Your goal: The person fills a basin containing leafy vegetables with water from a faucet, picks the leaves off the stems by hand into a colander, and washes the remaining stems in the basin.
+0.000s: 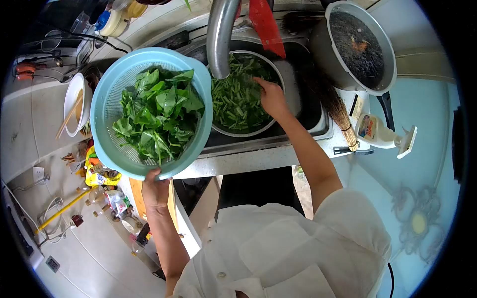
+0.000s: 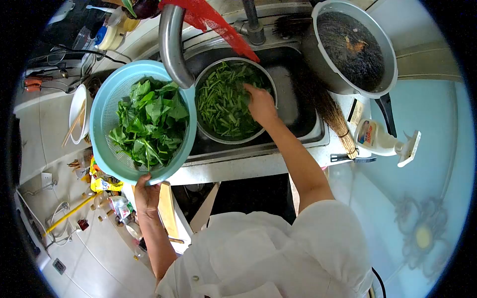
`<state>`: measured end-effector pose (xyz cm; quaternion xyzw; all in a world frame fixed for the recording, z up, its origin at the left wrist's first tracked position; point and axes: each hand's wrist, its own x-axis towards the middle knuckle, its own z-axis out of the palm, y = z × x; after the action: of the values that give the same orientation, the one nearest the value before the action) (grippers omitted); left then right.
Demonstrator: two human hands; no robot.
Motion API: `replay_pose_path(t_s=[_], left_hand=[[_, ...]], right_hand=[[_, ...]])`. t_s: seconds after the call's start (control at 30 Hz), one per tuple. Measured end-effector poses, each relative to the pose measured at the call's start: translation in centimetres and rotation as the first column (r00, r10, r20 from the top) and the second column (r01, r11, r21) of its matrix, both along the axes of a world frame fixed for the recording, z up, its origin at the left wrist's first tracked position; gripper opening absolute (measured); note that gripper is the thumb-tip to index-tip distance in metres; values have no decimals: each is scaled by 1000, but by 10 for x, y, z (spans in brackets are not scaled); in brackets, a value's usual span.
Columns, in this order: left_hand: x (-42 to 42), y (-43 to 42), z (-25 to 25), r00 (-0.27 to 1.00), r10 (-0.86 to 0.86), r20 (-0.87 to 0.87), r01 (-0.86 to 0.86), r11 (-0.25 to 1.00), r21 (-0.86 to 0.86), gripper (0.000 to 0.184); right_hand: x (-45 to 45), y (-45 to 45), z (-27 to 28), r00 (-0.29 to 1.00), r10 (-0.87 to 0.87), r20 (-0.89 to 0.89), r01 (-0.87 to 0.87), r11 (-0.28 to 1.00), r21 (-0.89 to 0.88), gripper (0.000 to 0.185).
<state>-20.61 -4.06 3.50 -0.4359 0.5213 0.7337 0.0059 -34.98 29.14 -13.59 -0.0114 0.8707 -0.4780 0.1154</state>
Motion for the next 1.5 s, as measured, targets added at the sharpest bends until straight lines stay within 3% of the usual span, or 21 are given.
replay_pose_path(t_s=[0.03, 0.17, 0.23, 0.27, 0.33, 0.37, 0.43, 0.57, 0.63, 0.7, 0.73, 0.8, 0.9, 0.97, 1.07, 1.17, 1.23, 1.27, 1.33, 1.43, 1.5], left_hand=[[0, 0, 0, 1000, 5, 0, -5, 1000, 9, 20], [4, -2, 1, 1000, 1, 8, -1, 1000, 19, 21], [3, 2, 3, 1000, 4, 8, -4, 1000, 24, 22], [3, 2, 2, 1000, 5, 6, -5, 1000, 25, 22], [5, 2, 2, 1000, -1, -3, 1, 999, 50, 22], [4, 1, 2, 1000, -2, -2, 2, 999, 52, 22], [4, 0, 2, 1000, -21, 5, 20, 999, 46, 21], [5, -4, -1, 1000, -21, 11, 20, 999, 39, 21], [5, -4, -1, 1000, -24, 4, 24, 999, 40, 20], [4, -3, 0, 1000, -28, 9, 27, 998, 48, 20], [2, -3, 0, 1000, -29, 12, 28, 998, 53, 20], [1, -1, 2, 1000, -17, -1, 17, 999, 33, 20], [3, -3, 2, 1000, -13, -14, 13, 999, 32, 20], [2, -2, 2, 1000, -4, -4, 4, 999, 45, 19], [1, 1, 4, 999, -40, -22, 41, 997, 58, 19], [1, 1, 2, 1000, -15, -5, 16, 999, 47, 20], [0, 1, 4, 999, -32, -11, 33, 998, 56, 20], [-1, 0, 3, 999, -33, -10, 34, 998, 55, 20], [1, -1, 2, 999, -31, -13, 32, 998, 45, 19], [1, 1, 2, 998, -47, -33, 50, 995, 84, 20], [1, 1, 2, 998, -51, -28, 54, 995, 89, 20]], right_hand=[[5, 1, 2, 997, -69, -39, 72, 994, 84, 46], [19, -12, -11, 944, -280, -172, 286, 958, 10, 46], [23, -18, -30, 971, -152, -183, 210, 910, 358, 44], [24, -24, -37, 971, -150, -185, 209, 910, 359, 44], [25, -38, -50, 988, 54, 145, -128, 808, 575, 37], [19, -39, -58, 988, 52, 147, -128, 807, 577, 37], [3, -39, -54, 995, 77, 64, -84, 990, 112, 29], [-12, -23, -15, 976, -154, -156, 147, 988, -55, 17], [-11, -17, -20, 958, -170, -232, 174, 985, -6, 13], [-8, -13, -31, 978, -38, -204, 91, 963, 254, 16], [-10, -14, -14, 978, -36, -206, 89, 964, 252, 16], [1, -19, 20, 836, -1, -549, 181, 944, 275, 14], [12, -21, 27, 885, 192, -424, -11, 919, 394, 11], [19, -29, -9, 913, 231, -336, -74, 904, 421, 9], [29, -48, -39, 935, 127, -332, 18, 916, 400, 7], [29, -58, -48, 985, -31, -172, 126, 809, 574, 21], [16, -58, -51, 983, 11, 184, -91, 897, 433, 46], [9, -54, -52, 983, 11, 185, -91, 897, 432, 46], [-2, -39, -27, 937, -97, 335, 120, 992, -49, 65], [-4, -24, -6, 960, -128, 249, 155, 983, -94, 69], [-4, -18, 5, 943, -138, 303, 198, 965, -174, 70]])
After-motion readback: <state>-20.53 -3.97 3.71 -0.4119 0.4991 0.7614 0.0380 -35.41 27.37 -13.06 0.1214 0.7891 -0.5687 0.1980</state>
